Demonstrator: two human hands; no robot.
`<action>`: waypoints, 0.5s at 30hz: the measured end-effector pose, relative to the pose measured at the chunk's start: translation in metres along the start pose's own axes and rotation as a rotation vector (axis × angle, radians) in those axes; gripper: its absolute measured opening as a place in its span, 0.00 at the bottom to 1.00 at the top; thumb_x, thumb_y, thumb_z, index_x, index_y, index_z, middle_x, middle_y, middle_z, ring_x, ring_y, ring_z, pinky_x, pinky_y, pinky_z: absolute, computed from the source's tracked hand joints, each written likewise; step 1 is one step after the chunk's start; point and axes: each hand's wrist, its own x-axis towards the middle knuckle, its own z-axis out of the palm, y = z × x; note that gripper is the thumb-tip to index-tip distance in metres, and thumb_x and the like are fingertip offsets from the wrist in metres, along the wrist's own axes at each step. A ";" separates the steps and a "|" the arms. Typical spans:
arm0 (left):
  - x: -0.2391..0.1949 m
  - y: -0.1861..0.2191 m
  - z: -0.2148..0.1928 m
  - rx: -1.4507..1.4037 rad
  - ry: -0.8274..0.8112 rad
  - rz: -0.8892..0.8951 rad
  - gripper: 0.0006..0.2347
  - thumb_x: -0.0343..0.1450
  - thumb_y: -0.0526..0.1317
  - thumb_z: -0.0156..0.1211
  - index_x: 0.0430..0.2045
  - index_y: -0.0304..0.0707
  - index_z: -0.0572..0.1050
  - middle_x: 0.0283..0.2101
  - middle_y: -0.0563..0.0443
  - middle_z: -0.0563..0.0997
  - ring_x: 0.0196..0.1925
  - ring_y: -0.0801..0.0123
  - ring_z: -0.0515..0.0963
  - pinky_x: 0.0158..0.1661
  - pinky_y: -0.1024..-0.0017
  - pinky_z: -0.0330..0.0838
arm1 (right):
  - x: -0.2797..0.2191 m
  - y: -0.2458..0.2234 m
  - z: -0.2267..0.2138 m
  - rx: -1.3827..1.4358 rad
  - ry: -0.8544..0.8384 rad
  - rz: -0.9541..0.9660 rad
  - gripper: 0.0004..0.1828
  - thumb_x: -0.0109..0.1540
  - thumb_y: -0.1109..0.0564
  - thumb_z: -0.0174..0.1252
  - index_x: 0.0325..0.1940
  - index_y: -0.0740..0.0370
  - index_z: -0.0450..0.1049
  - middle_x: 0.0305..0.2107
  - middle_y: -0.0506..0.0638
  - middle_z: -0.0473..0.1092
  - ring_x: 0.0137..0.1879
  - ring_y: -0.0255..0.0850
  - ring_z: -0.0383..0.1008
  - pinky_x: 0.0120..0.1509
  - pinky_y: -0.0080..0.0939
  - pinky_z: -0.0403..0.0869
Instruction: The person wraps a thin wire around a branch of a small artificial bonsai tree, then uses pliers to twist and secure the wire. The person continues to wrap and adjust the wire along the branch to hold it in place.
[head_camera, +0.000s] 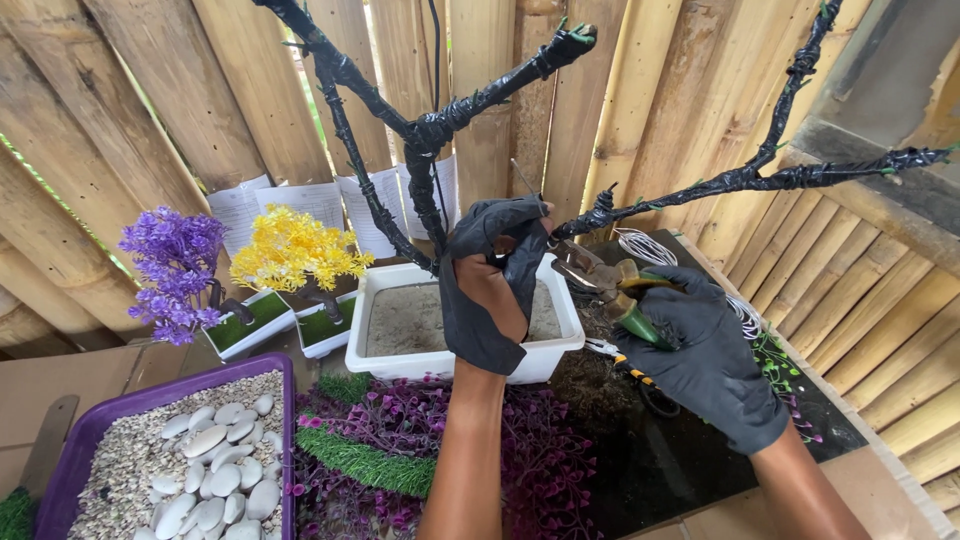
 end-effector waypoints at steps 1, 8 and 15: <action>0.001 0.000 -0.002 -0.006 -0.002 -0.005 0.13 0.67 0.49 0.82 0.39 0.49 0.88 0.34 0.39 0.88 0.40 0.39 0.87 0.45 0.38 0.86 | -0.004 -0.014 0.000 -0.007 0.001 0.004 0.21 0.43 0.49 0.81 0.37 0.52 0.86 0.53 0.48 0.76 0.63 0.45 0.75 0.71 0.45 0.71; 0.012 0.013 -0.047 0.043 -0.456 0.088 0.08 0.79 0.48 0.64 0.48 0.53 0.83 0.51 0.52 0.85 0.57 0.48 0.87 0.57 0.53 0.90 | -0.030 -0.092 0.016 -0.067 0.058 0.302 0.09 0.54 0.58 0.70 0.39 0.54 0.85 0.49 0.43 0.79 0.60 0.37 0.74 0.65 0.37 0.71; 0.013 0.013 -0.050 -0.048 -0.475 0.026 0.09 0.78 0.48 0.64 0.49 0.53 0.83 0.52 0.52 0.85 0.57 0.48 0.87 0.59 0.54 0.90 | -0.054 -0.078 0.047 0.037 0.209 0.407 0.19 0.51 0.58 0.76 0.46 0.53 0.86 0.49 0.46 0.72 0.56 0.42 0.75 0.61 0.39 0.75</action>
